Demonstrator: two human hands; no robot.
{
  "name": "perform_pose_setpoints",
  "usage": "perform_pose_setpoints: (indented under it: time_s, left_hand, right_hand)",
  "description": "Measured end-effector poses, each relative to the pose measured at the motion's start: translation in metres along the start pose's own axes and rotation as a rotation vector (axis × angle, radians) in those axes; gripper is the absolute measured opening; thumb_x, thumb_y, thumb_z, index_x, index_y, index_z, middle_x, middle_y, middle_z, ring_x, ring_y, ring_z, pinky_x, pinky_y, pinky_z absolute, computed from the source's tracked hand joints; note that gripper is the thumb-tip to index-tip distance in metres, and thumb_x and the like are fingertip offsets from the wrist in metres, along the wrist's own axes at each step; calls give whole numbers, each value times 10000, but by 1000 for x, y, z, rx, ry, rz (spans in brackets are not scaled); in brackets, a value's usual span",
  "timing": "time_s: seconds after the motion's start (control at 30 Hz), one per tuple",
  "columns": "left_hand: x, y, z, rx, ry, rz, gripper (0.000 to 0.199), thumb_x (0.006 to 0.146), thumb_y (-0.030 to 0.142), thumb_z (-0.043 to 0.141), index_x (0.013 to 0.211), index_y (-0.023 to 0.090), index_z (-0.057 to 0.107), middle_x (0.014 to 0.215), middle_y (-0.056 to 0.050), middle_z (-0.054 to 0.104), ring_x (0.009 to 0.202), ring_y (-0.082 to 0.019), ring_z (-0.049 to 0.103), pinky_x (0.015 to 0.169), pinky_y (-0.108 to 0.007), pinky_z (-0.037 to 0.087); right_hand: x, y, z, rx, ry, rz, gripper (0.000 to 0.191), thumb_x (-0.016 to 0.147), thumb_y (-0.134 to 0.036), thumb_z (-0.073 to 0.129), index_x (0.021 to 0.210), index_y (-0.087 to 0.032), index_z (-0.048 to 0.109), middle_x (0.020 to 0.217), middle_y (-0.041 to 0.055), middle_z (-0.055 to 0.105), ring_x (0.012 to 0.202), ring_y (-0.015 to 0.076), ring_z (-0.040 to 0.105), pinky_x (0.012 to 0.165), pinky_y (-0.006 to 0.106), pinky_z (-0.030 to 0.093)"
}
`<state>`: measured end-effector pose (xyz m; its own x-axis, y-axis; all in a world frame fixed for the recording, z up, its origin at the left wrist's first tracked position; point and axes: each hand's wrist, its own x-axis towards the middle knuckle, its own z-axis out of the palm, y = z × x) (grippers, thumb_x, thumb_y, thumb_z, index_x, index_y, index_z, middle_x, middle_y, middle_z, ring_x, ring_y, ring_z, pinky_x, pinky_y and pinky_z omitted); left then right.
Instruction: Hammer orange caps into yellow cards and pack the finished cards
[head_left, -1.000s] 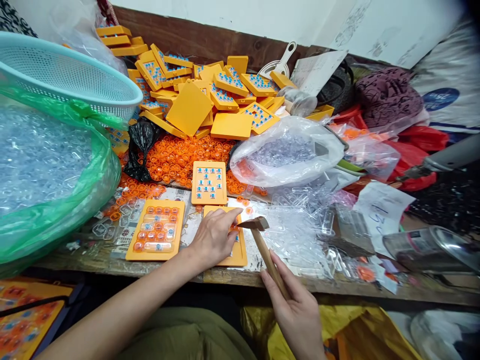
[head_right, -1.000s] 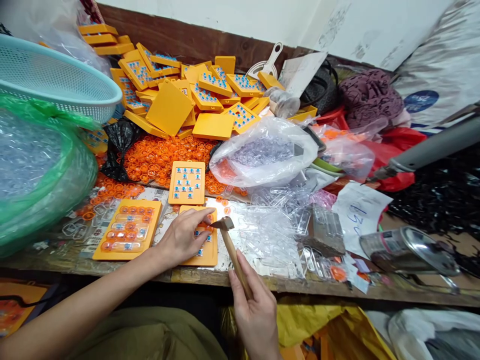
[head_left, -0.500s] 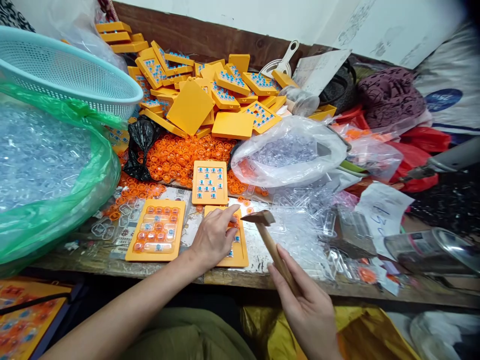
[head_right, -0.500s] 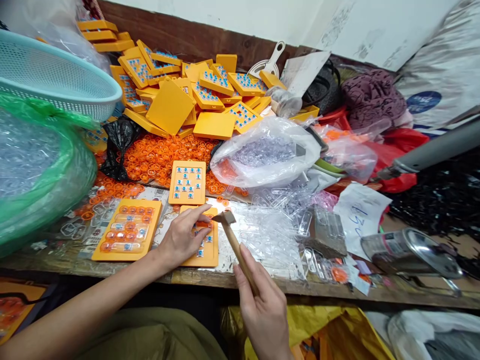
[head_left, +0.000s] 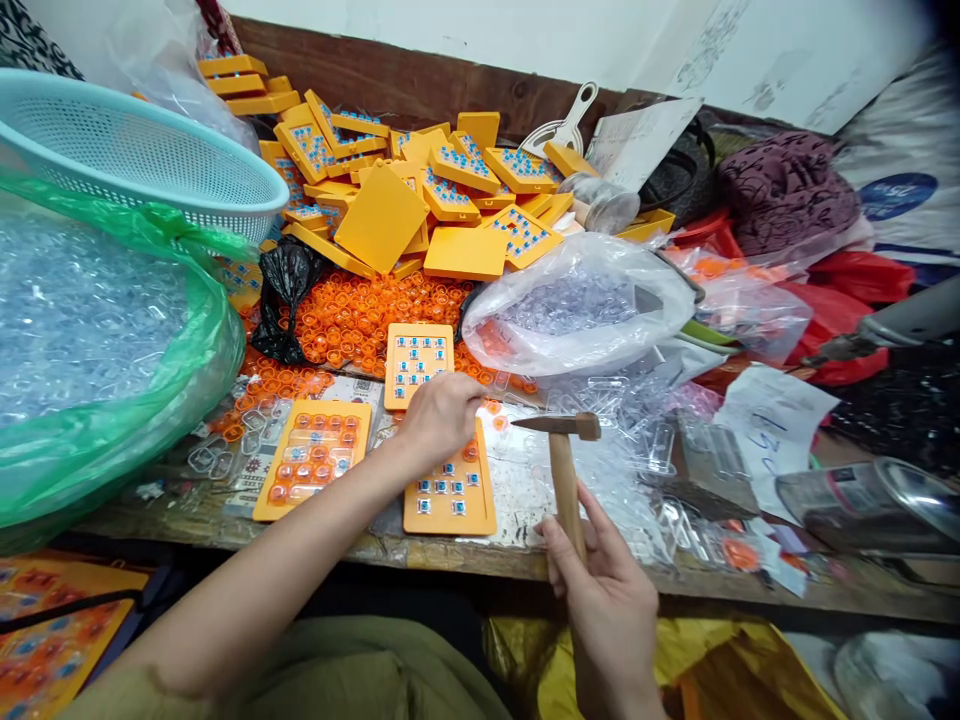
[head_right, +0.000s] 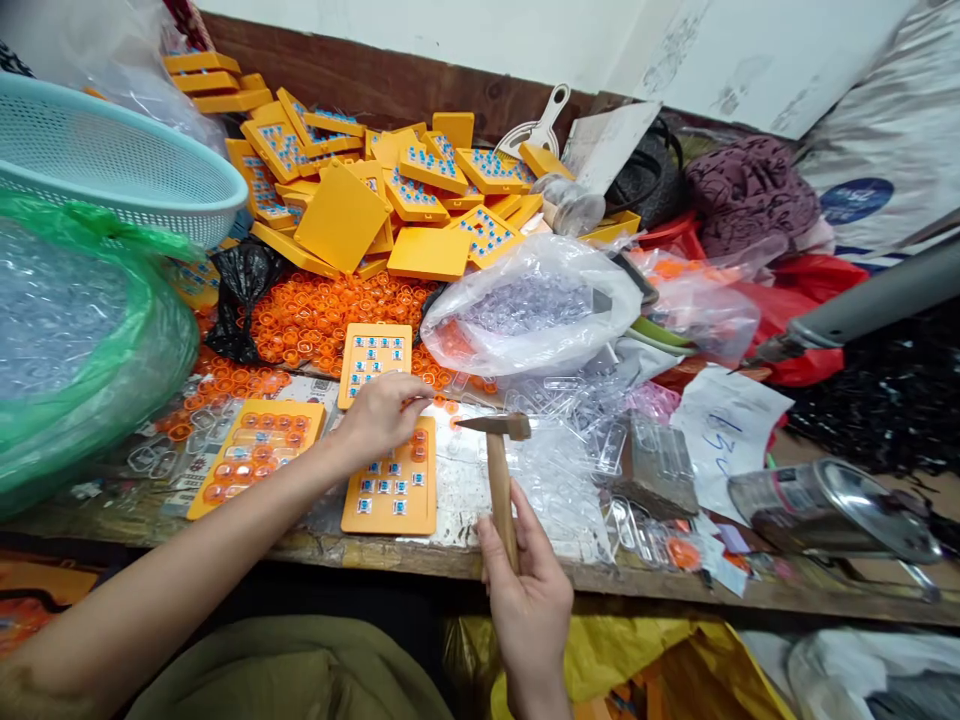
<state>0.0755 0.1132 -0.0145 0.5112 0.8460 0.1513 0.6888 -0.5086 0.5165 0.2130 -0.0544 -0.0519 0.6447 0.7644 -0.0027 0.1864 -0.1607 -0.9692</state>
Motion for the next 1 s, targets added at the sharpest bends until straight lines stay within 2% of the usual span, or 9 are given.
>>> perform_pose_setpoints:
  time_s: [0.1,0.23,0.37,0.47,0.57,0.67,0.83,0.93,1.0]
  left_hand:
    - [32,5,4,115,-132,6,254,785,30,496,847,155,709,889,-98,725,917,-242,663,800,-361,528]
    - [44,9,8,148,-194,37,249,714,-16,507,779,132,697,823,-126,710,854,-275,672,738,-370,530]
    - [19,2,-3,131,-162,81,243,774,33,495,855,144,696,908,-111,688,907,-248,648,790,-359,518]
    - [-16,-10,-10,16,-52,156,196,811,90,522,905,126,691,925,-96,680,899,-215,638,814,-334,518]
    - [-51,-21,-6,-129,79,254,179,822,95,529,885,110,697,860,-92,696,812,-202,647,745,-332,543]
    - [-74,-25,2,-166,134,304,189,854,122,517,877,118,705,859,-100,703,809,-201,641,726,-343,548]
    - [-81,-22,8,-209,171,277,178,864,132,527,844,139,704,892,-94,723,857,-204,646,779,-359,543]
    - [-80,-20,8,-251,175,178,116,827,130,576,865,135,686,843,-87,720,815,-208,656,757,-358,546]
    - [-79,-19,8,-265,166,81,161,802,137,608,953,135,662,861,-86,716,814,-209,663,763,-362,546]
  right_hand:
    - [2,-6,5,145,20,126,697,700,-384,762,1324,-195,517,630,-38,623,405,45,413,358,163,367]
    - [3,-10,5,219,36,138,733,675,-396,779,1320,-176,507,634,-32,614,417,47,414,363,166,361]
    - [2,-7,3,205,28,116,701,695,-391,765,1318,-190,513,631,-36,605,427,52,417,372,173,369]
    - [-1,-3,3,142,19,105,690,703,-385,757,1326,-211,517,669,-26,626,439,56,421,385,184,387]
    - [-4,-2,3,52,23,71,638,702,-381,751,1290,-215,565,734,-1,668,462,71,474,401,196,424]
    - [-8,-1,3,-35,-3,16,584,714,-376,733,1259,-213,599,827,34,716,583,136,614,463,226,506]
    - [-12,2,-3,-167,-122,-141,407,762,-346,684,1147,-214,680,1095,67,711,911,254,697,758,352,596]
    - [-15,0,-8,-254,-160,-267,361,785,-308,666,1134,-216,686,1129,58,698,969,258,691,873,369,563]
    - [-17,-3,-10,-284,-153,-356,360,800,-265,656,1158,-222,671,1124,48,700,959,241,697,893,348,553]
